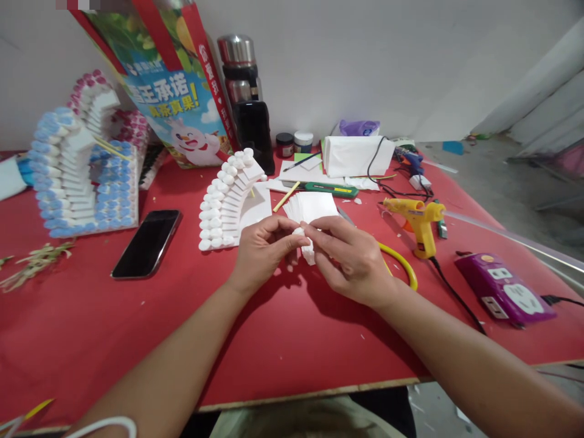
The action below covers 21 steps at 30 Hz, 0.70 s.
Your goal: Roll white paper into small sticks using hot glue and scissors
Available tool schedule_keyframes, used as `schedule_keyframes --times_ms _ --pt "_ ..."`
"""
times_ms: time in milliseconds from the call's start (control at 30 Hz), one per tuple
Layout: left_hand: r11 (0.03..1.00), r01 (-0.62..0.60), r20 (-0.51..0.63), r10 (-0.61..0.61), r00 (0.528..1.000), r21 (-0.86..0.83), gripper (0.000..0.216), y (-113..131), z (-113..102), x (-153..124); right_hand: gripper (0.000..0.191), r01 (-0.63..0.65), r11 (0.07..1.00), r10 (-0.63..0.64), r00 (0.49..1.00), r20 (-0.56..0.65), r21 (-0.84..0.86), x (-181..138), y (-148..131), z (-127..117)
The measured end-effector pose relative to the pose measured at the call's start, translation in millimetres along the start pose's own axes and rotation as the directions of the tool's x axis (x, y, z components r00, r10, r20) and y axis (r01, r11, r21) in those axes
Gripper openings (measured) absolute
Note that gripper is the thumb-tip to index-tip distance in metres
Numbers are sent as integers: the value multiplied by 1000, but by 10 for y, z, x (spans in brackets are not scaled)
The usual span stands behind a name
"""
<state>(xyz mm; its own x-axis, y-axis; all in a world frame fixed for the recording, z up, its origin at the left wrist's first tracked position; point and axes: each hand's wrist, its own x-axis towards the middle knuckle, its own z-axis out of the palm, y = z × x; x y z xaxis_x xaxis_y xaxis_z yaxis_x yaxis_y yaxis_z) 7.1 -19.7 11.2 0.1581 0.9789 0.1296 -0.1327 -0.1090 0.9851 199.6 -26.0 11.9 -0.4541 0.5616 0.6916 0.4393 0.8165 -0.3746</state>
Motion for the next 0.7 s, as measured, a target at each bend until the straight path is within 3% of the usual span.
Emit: schedule_keyframes --times_ms 267,700 --pt "995 -83 -24 84 996 61 18 -18 24 -7 41 -41 993 48 997 -62 113 -16 -2 46" --pt "980 -72 -78 88 993 183 23 11 40 -28 42 -38 999 40 997 -67 22 -35 -21 50"
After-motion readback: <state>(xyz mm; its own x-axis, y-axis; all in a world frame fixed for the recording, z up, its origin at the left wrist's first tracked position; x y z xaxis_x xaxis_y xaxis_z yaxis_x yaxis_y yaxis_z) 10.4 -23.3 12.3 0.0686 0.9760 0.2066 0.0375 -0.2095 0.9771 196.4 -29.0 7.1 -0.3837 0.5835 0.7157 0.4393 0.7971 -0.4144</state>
